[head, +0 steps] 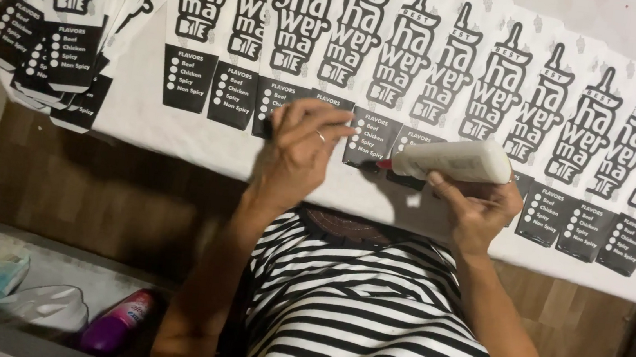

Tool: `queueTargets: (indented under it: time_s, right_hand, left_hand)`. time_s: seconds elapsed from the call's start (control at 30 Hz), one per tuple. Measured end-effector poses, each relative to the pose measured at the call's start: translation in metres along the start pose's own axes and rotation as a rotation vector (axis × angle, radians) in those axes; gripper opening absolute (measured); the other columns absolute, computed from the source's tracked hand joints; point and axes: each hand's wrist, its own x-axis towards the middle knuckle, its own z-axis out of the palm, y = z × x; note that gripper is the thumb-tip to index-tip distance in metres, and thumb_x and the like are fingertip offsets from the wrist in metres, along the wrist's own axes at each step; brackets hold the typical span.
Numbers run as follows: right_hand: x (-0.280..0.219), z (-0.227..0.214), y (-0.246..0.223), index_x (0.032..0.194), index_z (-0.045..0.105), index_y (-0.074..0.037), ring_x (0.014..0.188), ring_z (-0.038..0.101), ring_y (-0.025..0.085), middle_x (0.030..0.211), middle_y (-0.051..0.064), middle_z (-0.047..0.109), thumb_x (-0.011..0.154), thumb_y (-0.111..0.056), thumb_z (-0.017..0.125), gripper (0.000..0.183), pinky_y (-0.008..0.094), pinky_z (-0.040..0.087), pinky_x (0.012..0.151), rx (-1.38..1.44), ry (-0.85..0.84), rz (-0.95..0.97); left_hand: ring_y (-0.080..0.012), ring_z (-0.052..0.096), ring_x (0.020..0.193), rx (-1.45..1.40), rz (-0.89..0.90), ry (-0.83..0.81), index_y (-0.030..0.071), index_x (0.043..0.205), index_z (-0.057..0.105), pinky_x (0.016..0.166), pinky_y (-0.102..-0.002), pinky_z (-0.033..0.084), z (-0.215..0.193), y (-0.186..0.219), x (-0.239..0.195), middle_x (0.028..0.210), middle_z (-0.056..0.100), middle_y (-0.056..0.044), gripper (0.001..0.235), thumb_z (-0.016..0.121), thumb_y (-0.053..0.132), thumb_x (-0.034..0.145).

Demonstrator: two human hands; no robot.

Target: Applying glue to paper food wrappers and stacking them for assembly.

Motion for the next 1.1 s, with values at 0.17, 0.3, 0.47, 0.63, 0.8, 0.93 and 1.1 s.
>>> queueTargets:
  time_s: [0.17,0.3,0.47,0.63,0.8,0.93,1.1]
  right_hand:
    - [0.009,0.049,-0.032,0.11,0.065,0.013,0.1,0.071,0.032,0.099,0.026,0.072,0.07,0.015,0.09,0.048,0.044,0.06,0.082,0.051,-0.05,-0.064]
    - [0.008,0.057,-0.043,0.109,0.064,0.015,0.1,0.071,0.034,0.099,0.028,0.072,0.068,0.018,0.089,0.048,0.048,0.06,0.086,0.049,-0.088,-0.091]
    - [-0.001,0.02,-0.026,0.116,0.06,0.012,0.109,0.065,0.031,0.107,0.023,0.071,0.08,0.012,0.084,0.044,0.045,0.056,0.096,-0.007,-0.09,-0.076]
    - [-0.01,0.009,-0.01,0.112,0.063,0.016,0.103,0.07,0.035,0.1,0.027,0.071,0.067,0.019,0.089,0.052,0.047,0.059,0.088,-0.034,-0.051,-0.102]
    - [-0.01,0.022,-0.019,0.111,0.063,0.013,0.104,0.068,0.032,0.099,0.026,0.072,0.073,0.017,0.086,0.044,0.046,0.057,0.088,-0.031,-0.067,-0.122]
    - [-0.009,0.034,-0.024,0.109,0.062,0.015,0.094,0.072,0.032,0.094,0.026,0.072,0.072,0.019,0.084,0.043,0.044,0.059,0.083,0.024,-0.071,-0.134]
    - [-0.003,0.069,-0.052,0.102,0.065,0.014,0.091,0.07,0.026,0.088,0.024,0.071,0.07,0.021,0.083,0.037,0.043,0.058,0.082,0.07,-0.074,-0.168]
  left_hand:
    - [-0.0227,0.059,0.11,0.092,-0.035,-0.057,0.011,0.096,0.076,0.098,-0.041,0.036,-0.032,-0.02,-0.002,0.109,0.072,0.001,0.009,0.077,0.007,0.088]
    - [-0.0228,0.062,0.111,0.053,-0.024,-0.074,0.013,0.096,0.077,0.098,-0.041,0.037,-0.03,-0.013,-0.004,0.111,0.074,0.0,0.009,0.08,0.012,0.087]
    - [-0.024,0.062,0.112,-0.049,-0.003,-0.093,0.012,0.094,0.076,0.102,-0.045,0.036,-0.002,-0.001,-0.006,0.108,0.074,-0.002,0.02,0.086,0.013,0.076]
    - [-0.0222,0.062,0.109,-0.042,0.003,-0.095,0.011,0.088,0.075,0.103,-0.045,0.034,0.013,0.002,-0.003,0.102,0.073,-0.001,0.018,0.086,0.015,0.074]
    - [-0.0215,0.062,0.109,-0.015,-0.033,-0.096,0.011,0.086,0.074,0.103,-0.046,0.034,0.014,0.005,-0.003,0.1,0.072,0.0,0.015,0.083,0.011,0.074]
    - [-0.0217,0.061,0.109,-0.036,-0.045,-0.093,0.01,0.085,0.074,0.103,-0.046,0.033,0.016,0.004,-0.004,0.1,0.072,0.0,0.014,0.081,0.008,0.074]
    - [-0.022,0.062,0.109,-0.015,-0.037,-0.097,0.01,0.083,0.073,0.102,-0.045,0.033,0.014,0.005,-0.002,0.098,0.071,0.0,0.008,0.073,0.004,0.077]
